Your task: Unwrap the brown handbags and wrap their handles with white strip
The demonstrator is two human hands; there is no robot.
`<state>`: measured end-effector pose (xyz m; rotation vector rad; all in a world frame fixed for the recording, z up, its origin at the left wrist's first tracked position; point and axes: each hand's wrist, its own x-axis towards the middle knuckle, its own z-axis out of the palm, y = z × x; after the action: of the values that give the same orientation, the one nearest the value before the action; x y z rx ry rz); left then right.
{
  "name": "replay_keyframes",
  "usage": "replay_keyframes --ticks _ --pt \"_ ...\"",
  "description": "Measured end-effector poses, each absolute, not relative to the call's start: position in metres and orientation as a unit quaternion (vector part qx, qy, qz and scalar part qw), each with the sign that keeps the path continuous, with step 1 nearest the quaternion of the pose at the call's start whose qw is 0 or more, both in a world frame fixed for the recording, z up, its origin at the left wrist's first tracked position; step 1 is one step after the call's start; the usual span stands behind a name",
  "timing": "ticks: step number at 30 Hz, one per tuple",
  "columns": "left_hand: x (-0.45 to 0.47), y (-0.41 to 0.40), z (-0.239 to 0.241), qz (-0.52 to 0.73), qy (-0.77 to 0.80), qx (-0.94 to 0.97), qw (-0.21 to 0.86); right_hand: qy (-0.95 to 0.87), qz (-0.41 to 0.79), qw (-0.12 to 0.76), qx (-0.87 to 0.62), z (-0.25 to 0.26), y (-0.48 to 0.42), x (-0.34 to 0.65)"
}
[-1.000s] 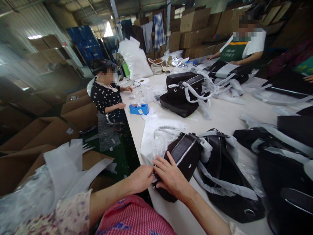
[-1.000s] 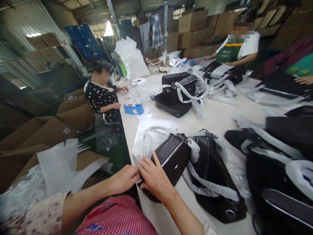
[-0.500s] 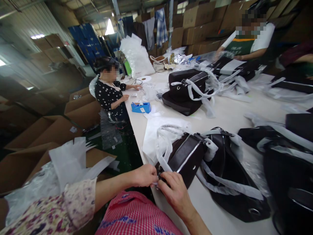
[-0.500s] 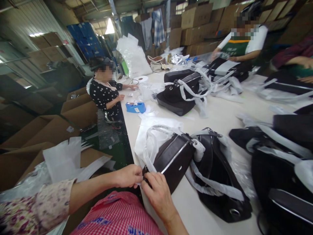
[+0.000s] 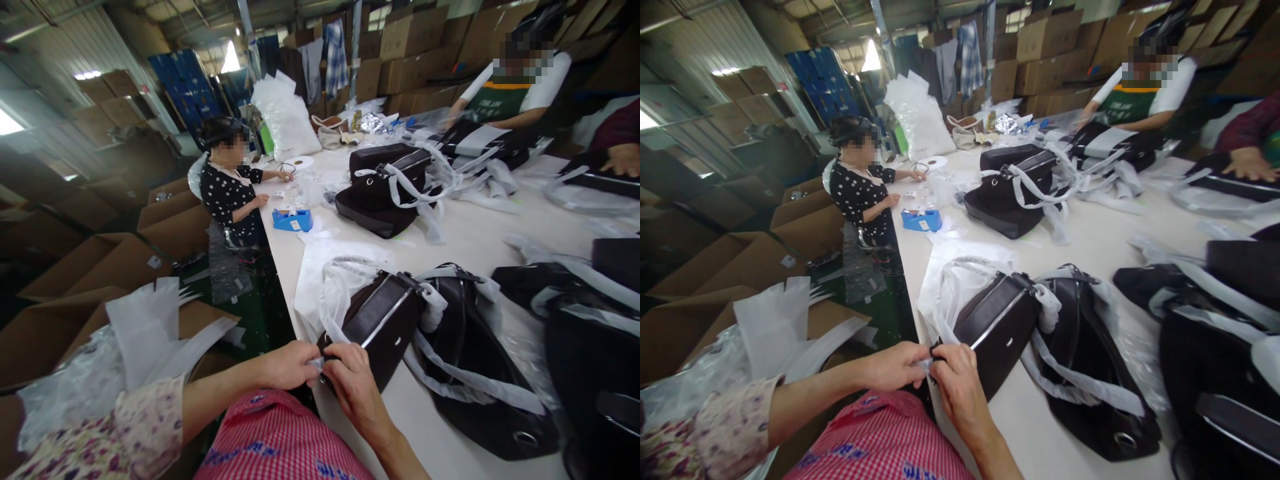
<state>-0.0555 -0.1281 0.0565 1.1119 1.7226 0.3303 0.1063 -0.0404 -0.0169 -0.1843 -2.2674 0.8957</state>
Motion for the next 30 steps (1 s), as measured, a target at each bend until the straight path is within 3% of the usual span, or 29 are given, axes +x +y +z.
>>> replay_keyframes --ticks 5,10,12,15,17,23,30 --pt "-0.041 -0.132 0.047 0.174 0.761 0.382 0.495 -0.878 0.354 0.315 -0.069 -0.025 -0.044 0.106" --pt "-0.034 -0.133 0.045 0.220 0.714 0.257 0.613 -0.879 0.358 0.309 -0.070 -0.019 -0.043 0.114" --pt "-0.035 -0.133 0.043 0.251 0.697 0.246 0.625 -0.880 0.343 0.322 -0.063 -0.014 -0.041 0.117" --pt "-0.044 -0.129 0.035 0.235 0.688 0.260 0.636 -0.901 0.334 0.272 -0.053 -0.013 -0.035 0.115" --pt "-0.048 -0.127 0.033 0.238 0.680 0.284 0.632 -0.917 0.298 0.255 -0.069 -0.014 -0.034 0.114" --pt "-0.047 -0.129 0.028 0.225 0.719 0.375 0.541 -0.929 0.145 0.331 -0.079 -0.015 -0.045 0.120" --pt "-0.051 -0.128 0.035 0.210 0.687 0.469 0.514 -0.961 0.254 0.106 0.034 0.020 -0.009 0.111"
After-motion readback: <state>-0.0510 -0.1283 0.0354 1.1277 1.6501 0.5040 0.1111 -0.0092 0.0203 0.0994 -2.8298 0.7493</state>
